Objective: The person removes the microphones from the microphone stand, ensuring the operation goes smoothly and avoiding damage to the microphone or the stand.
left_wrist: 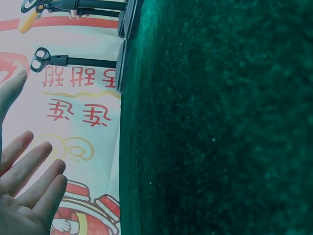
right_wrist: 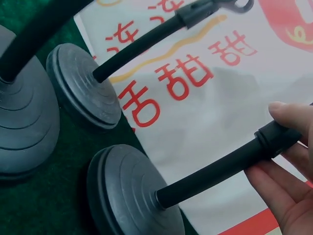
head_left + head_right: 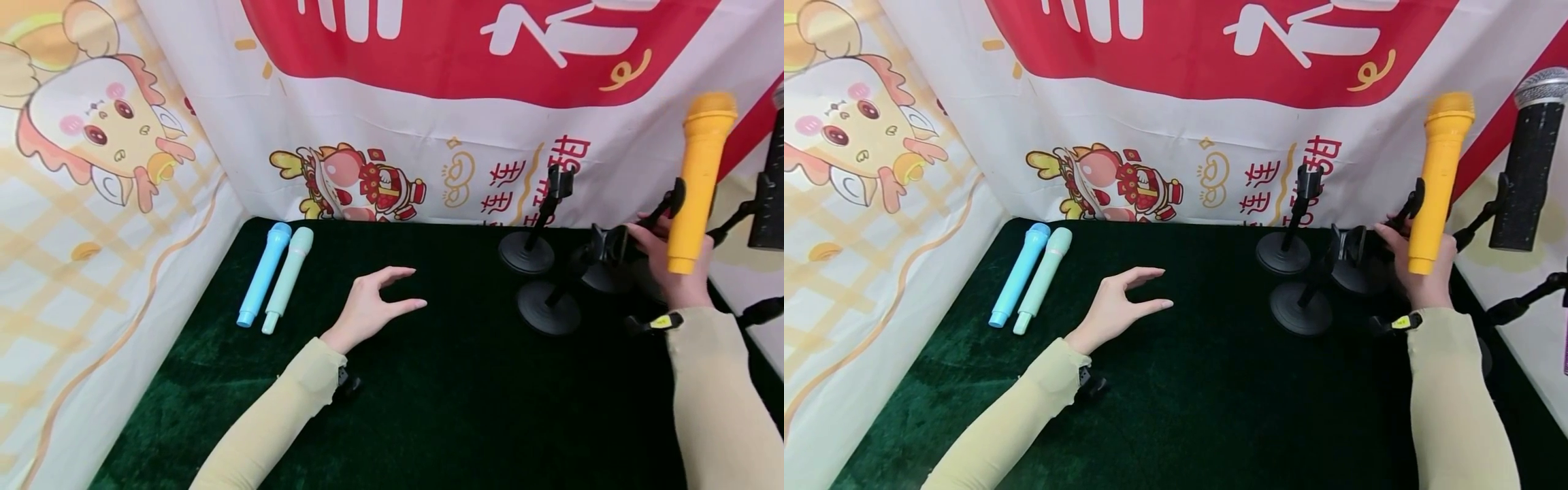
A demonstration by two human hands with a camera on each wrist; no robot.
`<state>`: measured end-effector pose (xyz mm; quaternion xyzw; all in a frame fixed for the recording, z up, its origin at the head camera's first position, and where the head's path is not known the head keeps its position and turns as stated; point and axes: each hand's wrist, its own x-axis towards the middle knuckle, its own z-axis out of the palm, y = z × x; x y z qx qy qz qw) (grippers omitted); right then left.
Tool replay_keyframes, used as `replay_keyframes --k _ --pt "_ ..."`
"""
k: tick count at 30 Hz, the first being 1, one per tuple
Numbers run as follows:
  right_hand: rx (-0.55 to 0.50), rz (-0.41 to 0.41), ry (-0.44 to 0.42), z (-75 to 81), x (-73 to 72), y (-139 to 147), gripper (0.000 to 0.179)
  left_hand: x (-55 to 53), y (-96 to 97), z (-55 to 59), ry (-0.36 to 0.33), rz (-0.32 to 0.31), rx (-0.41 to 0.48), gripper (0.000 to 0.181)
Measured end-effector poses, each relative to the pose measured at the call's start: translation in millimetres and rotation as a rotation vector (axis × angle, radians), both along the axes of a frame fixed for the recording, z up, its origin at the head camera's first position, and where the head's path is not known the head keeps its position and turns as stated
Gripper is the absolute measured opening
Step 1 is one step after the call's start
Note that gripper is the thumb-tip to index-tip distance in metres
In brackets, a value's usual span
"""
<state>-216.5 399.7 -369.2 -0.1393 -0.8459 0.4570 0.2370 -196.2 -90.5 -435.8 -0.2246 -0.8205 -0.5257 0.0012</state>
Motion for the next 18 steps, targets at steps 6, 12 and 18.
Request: replay_keyframes --k 6,12,18 --pt "0.124 -0.027 -0.090 17.3 26.0 -8.6 0.049 0.6 0.5 1.4 -0.010 -0.004 0.002 0.053" --pt "0.235 -0.121 -0.238 31.0 51.8 -32.0 0.054 -1.8 1.4 5.2 0.008 -0.003 -0.012 0.053" --pt "0.254 -0.026 -0.112 31.2 78.7 -41.3 0.037 -4.8 2.9 9.7 0.042 -0.002 -0.021 0.054"
